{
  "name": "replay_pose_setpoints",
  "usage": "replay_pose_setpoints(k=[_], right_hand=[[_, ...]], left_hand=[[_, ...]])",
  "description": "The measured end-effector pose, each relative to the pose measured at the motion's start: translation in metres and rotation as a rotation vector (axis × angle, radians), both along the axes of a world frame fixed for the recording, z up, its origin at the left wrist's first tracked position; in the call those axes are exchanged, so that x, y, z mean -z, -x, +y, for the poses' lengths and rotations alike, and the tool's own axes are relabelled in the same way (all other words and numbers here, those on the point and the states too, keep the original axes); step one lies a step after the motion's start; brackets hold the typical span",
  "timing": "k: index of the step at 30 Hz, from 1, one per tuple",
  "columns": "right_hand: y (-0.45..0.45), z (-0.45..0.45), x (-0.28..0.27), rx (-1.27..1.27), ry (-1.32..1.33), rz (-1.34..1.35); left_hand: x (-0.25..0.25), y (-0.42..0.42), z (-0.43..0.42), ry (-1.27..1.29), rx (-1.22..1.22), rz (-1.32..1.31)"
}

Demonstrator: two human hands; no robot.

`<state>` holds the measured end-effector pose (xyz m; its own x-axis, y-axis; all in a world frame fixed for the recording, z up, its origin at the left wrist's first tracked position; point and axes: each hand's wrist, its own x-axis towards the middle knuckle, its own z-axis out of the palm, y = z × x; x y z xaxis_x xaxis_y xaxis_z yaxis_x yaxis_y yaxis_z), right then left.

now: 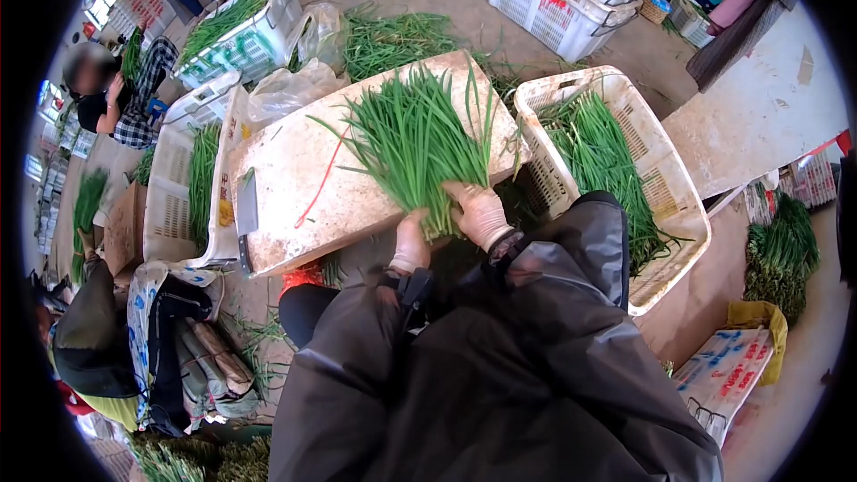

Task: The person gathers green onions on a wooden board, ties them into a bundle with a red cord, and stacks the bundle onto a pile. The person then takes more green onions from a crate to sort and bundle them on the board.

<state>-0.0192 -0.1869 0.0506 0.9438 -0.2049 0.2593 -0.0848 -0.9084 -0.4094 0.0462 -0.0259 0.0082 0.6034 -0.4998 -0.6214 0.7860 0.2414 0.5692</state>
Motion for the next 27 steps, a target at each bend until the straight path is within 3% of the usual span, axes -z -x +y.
replay_pose_setpoints(k=[3, 12, 18, 21, 27], right_hand=[[-0.002, 0.001, 0.005, 0.035, -0.274, -0.019], [-0.003, -0.006, -0.001, -0.081, -0.198, 0.118], [0.003, -0.025, -0.014, -0.164, -0.599, 0.26], [0.005, -0.031, -0.015, -0.077, -0.477, 0.147], [0.001, -0.001, -0.005, -0.104, 0.106, 0.152]], left_hand=[[-0.005, 0.001, 0.001, -0.003, 0.003, 0.0], [-0.006, 0.002, 0.002, 0.006, -0.023, -0.049], [-0.015, 0.003, 0.006, -0.084, 0.004, -0.071], [-0.02, 0.004, 0.005, -0.103, 0.008, -0.06], [-0.023, 0.006, 0.006, -0.13, 0.013, -0.118]])
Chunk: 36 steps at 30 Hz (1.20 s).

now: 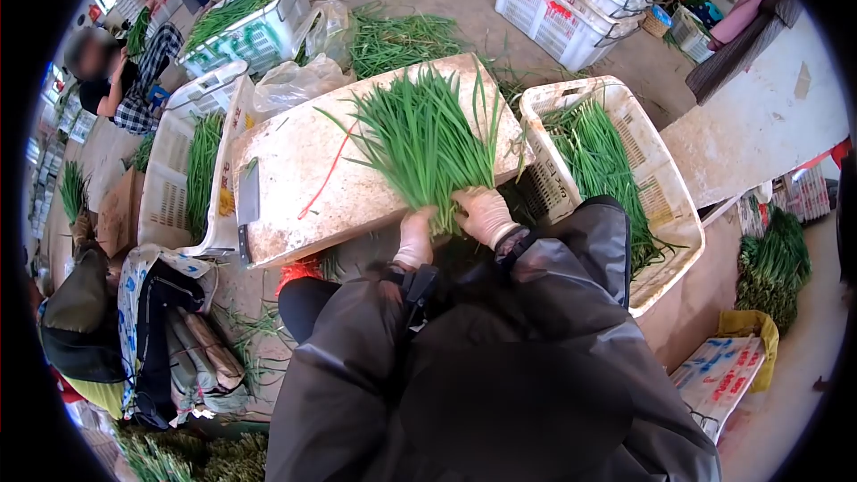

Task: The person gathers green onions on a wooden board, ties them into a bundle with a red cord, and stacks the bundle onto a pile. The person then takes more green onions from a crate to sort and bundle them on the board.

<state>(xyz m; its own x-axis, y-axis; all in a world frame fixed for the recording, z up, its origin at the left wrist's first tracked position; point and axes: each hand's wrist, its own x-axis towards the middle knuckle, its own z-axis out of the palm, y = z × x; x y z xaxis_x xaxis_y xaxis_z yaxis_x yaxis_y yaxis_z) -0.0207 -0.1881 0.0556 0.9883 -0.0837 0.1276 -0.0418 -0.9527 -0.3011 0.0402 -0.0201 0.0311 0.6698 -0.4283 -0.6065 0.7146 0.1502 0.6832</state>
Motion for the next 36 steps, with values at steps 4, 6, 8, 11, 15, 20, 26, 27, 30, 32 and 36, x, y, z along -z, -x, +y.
replay_pose_setpoints(k=[4, 6, 8, 11, 15, 20, 26, 27, 30, 32, 36], right_hand=[[0.0, 0.009, 0.001, -0.045, 0.052, -0.02], [-0.001, 0.004, -0.003, -0.076, -0.045, -0.04], [-0.001, -0.006, -0.008, -0.118, -0.202, 0.051], [0.0, -0.024, -0.022, -0.166, -0.424, 0.155], [0.002, -0.04, -0.056, -0.167, -0.922, 0.172], [0.011, -0.046, -0.079, 0.009, -1.392, 0.058], [0.018, -0.044, -0.044, 0.363, -1.628, 0.021], [0.021, -0.039, -0.043, 0.302, -1.699, 0.034], [0.025, -0.016, -0.034, 0.176, -1.652, 0.113], [0.026, 0.002, -0.037, 0.005, -1.44, 0.192], [0.024, 0.024, -0.022, -0.171, -1.118, 0.162]], left_hand=[[0.005, -0.001, 0.001, 0.081, -0.026, -0.12], [0.004, 0.001, -0.002, 0.11, -0.035, -0.2], [-0.001, 0.001, -0.004, 0.12, -0.03, -0.238], [0.001, -0.001, -0.007, 0.083, 0.002, -0.273], [0.011, -0.004, -0.004, -0.01, 0.009, -0.361], [-0.001, -0.002, -0.001, -0.093, 0.01, -0.151], [0.024, -0.01, 0.003, -0.112, 0.063, -0.149], [0.014, -0.008, 0.003, -0.132, 0.049, -0.123], [-0.032, 0.002, -0.001, -0.193, 0.053, -0.108], [-0.04, 0.003, -0.002, -0.236, 0.115, -0.184], [0.046, -0.014, -0.009, 0.046, 0.109, -0.493]])
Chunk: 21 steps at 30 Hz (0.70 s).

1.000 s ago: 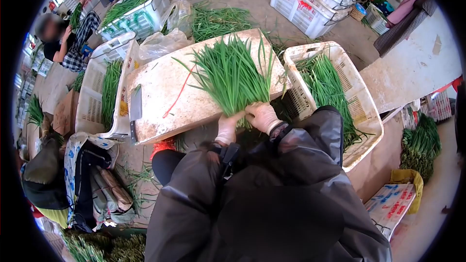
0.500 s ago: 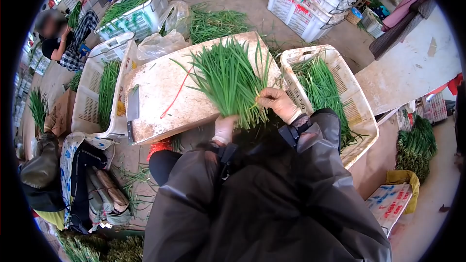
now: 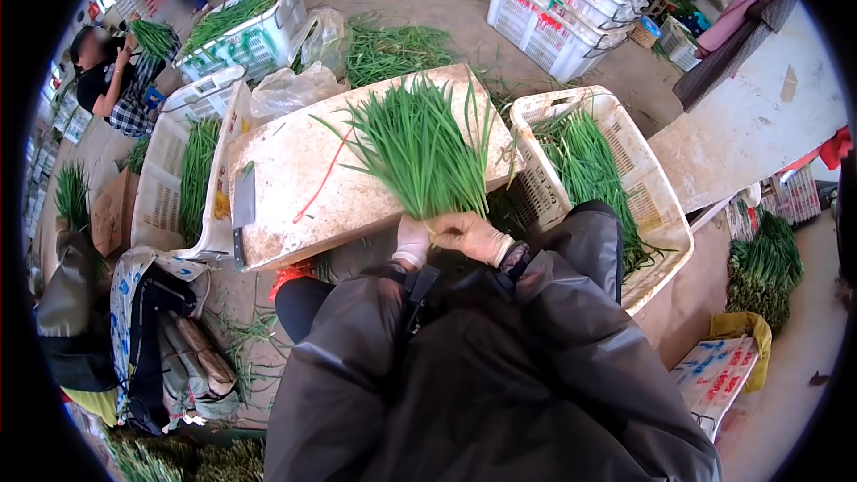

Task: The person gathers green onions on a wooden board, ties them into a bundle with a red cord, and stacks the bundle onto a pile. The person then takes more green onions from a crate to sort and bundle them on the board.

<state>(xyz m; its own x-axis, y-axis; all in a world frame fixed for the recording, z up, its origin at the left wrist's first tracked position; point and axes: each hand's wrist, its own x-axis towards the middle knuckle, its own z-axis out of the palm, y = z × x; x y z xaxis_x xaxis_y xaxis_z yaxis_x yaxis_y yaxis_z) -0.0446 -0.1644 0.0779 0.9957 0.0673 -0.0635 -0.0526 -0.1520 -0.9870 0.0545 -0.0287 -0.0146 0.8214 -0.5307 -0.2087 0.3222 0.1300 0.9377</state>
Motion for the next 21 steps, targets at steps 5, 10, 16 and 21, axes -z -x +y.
replay_pose_setpoints(k=[5, 10, 16, 21], right_hand=[[0.018, -0.004, -0.023, -0.345, 0.127, 0.099], [0.047, -0.003, 0.003, -0.555, 0.794, 0.367], [0.037, -0.01, 0.009, -0.058, 0.963, 0.419], [0.027, 0.009, -0.022, 0.216, 0.25, 0.464]], left_hand=[[-0.031, 0.006, 0.01, -0.257, -0.047, -0.096], [-0.031, 0.002, 0.02, -0.185, -0.051, 0.286], [-0.06, -0.002, 0.038, -0.274, -0.037, 0.387], [-0.041, -0.008, 0.044, -0.234, -0.037, 0.422]])
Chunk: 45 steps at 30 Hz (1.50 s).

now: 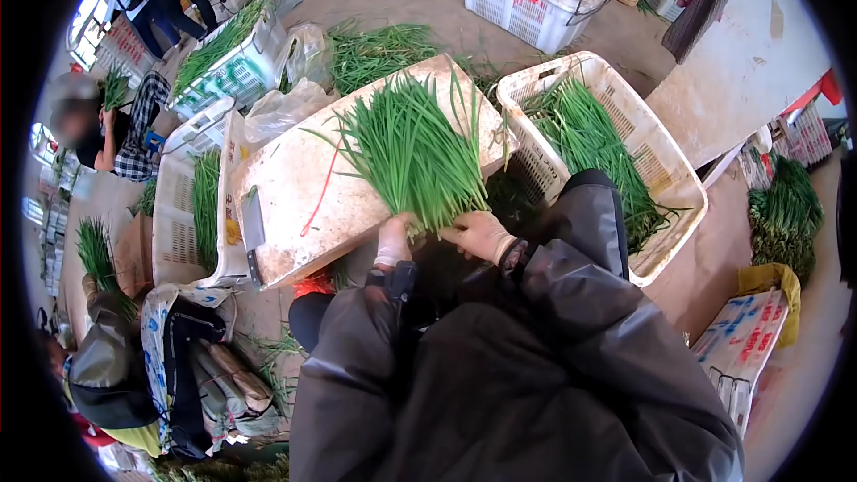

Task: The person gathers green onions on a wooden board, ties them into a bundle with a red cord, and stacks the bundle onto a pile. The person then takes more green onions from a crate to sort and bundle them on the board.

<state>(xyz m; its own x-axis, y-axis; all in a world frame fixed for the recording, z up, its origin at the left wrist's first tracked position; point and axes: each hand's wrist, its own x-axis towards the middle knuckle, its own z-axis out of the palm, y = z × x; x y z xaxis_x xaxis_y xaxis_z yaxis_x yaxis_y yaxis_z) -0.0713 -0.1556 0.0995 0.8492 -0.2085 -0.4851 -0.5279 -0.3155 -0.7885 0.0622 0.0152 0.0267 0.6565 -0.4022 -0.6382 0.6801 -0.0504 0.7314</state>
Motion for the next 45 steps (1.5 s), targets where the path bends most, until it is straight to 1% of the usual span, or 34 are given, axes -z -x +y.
replay_pose_setpoints(k=[3, 4, 5, 8, 9, 12, 15, 17, 18, 20, 21, 22, 23, 24, 25, 26, 28, 29, 32, 34, 35, 36, 37, 39, 40, 42, 45], right_hand=[[-0.003, 0.015, 0.019, -0.073, 0.519, -0.231], [-0.003, 0.018, 0.019, -0.099, 0.511, -0.18], [-0.004, 0.019, 0.026, -0.092, 0.508, -0.198], [-0.009, 0.019, 0.046, -0.064, 0.52, -0.23], [-0.009, 0.017, 0.044, -0.043, 0.523, -0.23], [-0.007, 0.009, 0.037, 0.036, 0.516, -0.232], [-0.007, 0.007, 0.043, 0.097, 0.503, -0.229], [-0.009, 0.009, 0.049, 0.156, 0.483, -0.255], [-0.009, 0.011, 0.049, 0.144, 0.499, -0.294], [-0.008, 0.015, 0.05, 0.123, 0.526, -0.371], [-0.009, 0.017, 0.052, 0.112, 0.534, -0.352], [-0.009, 0.018, 0.053, 0.102, 0.542, -0.332], [-0.01, 0.019, 0.053, 0.091, 0.552, -0.312], [-0.009, 0.018, 0.053, 0.062, 0.566, -0.316], [-0.008, 0.017, 0.051, 0.035, 0.581, -0.32], [-0.007, 0.016, 0.049, 0.008, 0.596, -0.323], [-0.006, 0.015, 0.05, -0.008, 0.579, -0.362], [-0.004, 0.014, 0.05, -0.019, 0.571, -0.381], [-0.002, 0.006, 0.04, -0.083, 0.515, -0.303], [0.0, -0.005, 0.033, 0.113, 0.478, -0.377], [0.0, -0.012, 0.03, 0.211, 0.457, -0.412], [-0.003, -0.02, 0.03, 0.296, 0.469, -0.382], [-0.007, -0.026, 0.035, 0.427, 0.462, -0.393], [-0.013, -0.037, 0.034, 0.684, 0.535, -0.49], [-0.012, -0.041, 0.03, 0.622, 0.516, -0.397], [-0.007, -0.047, 0.024, 0.499, 0.48, -0.213], [-0.006, -0.035, 0.041, 0.332, 0.444, -0.248]], left_hand=[[0.001, 0.007, -0.003, 0.093, -0.047, 0.043], [0.003, 0.007, -0.006, 0.115, -0.052, 0.071], [0.004, 0.006, -0.008, 0.129, -0.053, 0.094], [0.009, 0.002, -0.015, 0.298, -0.028, 0.177], [0.011, 0.001, -0.019, 0.358, -0.025, 0.216], [0.017, 0.004, -0.024, 0.42, 0.005, 0.22], [-0.025, 0.022, -0.015, -0.036, 0.47, -0.752], [-0.02, 0.015, -0.01, -0.272, 0.604, -0.984], [-0.019, 0.013, -0.008, -0.393, 0.671, -1.098], [-0.014, 0.014, -0.008, -0.42, 0.662, -1.004], [-0.01, 0.013, -0.007, -0.432, 0.657, -0.958], [0.044, -0.003, -0.005, -0.173, 0.445, -0.583], [0.097, -0.019, -0.002, 0.06, 0.159, -0.235], [0.045, 0.002, -0.019, 0.154, 0.019, -0.003], [0.013, 0.016, -0.031, 0.245, -0.122, 0.229], [0.019, 0.017, -0.034, 0.227, -0.117, 0.2], [0.053, 0.009, -0.03, 0.202, -0.004, 0.091], [0.061, 0.006, -0.028, 0.191, 0.05, 0.038], [0.055, 0.003, -0.022, 0.027, 0.24, -0.103], [0.043, 0.008, -0.018, -0.02, 0.274, -0.318], [0.046, -0.001, -0.02, 0.079, 0.148, -0.02], [0.053, -0.012, -0.021, 0.15, -0.026, 0.269], [0.029, -0.002, -0.026, 0.134, -0.047, 0.234], [-0.015, 0.018, -0.03, 0.104, -0.093, 0.162], [-0.009, 0.016, -0.027, 0.084, -0.129, 0.163], [-0.01, 0.017, -0.024, 0.084, -0.127, 0.164], [-0.018, 0.026, -0.021, 0.108, -0.145, 0.153]])
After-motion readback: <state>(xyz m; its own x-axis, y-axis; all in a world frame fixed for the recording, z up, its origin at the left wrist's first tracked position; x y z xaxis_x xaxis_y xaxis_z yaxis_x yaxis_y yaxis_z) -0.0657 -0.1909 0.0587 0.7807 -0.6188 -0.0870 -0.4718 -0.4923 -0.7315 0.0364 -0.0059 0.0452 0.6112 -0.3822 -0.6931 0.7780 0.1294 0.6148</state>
